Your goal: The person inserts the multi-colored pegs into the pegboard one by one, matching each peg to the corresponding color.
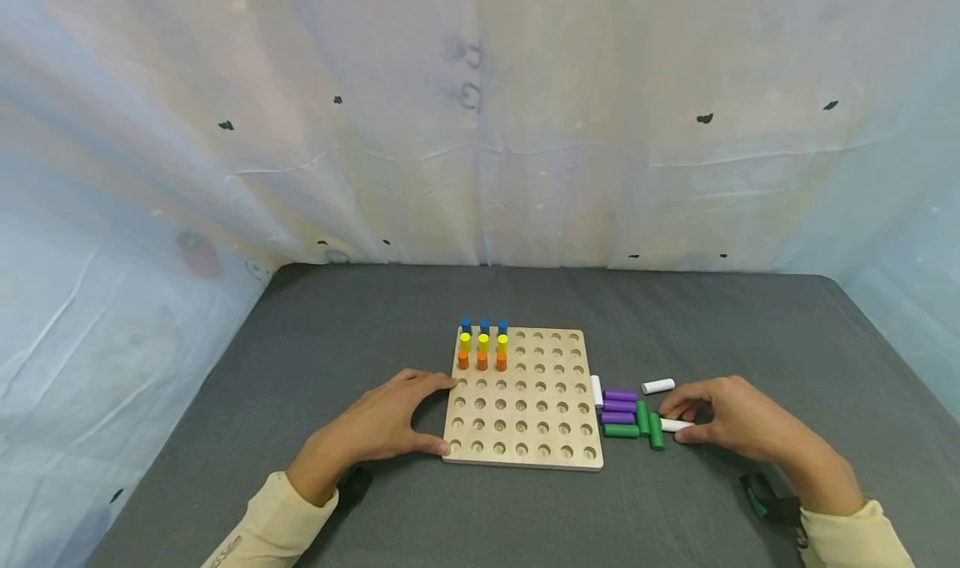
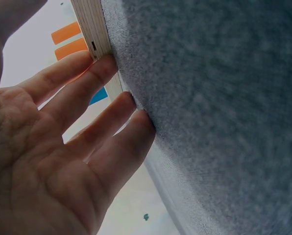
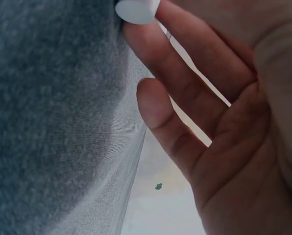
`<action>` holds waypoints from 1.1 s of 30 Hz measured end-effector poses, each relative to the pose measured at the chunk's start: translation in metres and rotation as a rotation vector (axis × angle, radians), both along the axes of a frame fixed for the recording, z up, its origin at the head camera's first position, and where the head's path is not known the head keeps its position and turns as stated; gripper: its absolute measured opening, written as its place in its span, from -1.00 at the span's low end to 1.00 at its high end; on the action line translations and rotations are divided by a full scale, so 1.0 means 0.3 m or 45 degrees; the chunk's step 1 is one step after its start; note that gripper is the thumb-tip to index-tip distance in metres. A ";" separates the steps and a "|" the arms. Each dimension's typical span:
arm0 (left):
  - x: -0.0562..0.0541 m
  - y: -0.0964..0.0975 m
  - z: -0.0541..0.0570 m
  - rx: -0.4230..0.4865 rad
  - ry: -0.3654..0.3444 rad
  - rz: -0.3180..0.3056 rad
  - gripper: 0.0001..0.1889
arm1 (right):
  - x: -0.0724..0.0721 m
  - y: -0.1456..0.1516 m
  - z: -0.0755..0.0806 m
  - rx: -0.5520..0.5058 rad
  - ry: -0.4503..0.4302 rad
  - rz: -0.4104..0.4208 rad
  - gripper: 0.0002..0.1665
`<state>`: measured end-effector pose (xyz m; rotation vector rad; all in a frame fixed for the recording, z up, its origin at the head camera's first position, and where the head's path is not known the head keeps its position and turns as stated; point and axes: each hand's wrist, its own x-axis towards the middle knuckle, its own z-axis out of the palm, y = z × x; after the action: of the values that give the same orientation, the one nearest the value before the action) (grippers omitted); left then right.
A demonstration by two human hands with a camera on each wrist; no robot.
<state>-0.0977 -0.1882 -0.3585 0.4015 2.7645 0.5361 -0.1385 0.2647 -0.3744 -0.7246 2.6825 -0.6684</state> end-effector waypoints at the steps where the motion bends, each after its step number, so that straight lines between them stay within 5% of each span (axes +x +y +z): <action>1: 0.000 0.000 0.000 -0.001 -0.002 0.000 -0.13 | 0.001 0.000 -0.001 0.000 0.005 0.001 -0.69; 19: 0.002 -0.003 0.000 -0.014 -0.002 0.015 -0.14 | 0.001 -0.006 -0.002 -0.031 0.008 -0.026 -0.69; 33: -0.001 0.000 0.000 -0.010 -0.018 0.017 -0.15 | 0.005 0.000 0.000 -0.128 0.225 0.013 -0.66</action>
<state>-0.0981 -0.1880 -0.3586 0.3764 2.7570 0.5292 -0.1370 0.2647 -0.3744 -0.8601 2.8189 -0.7745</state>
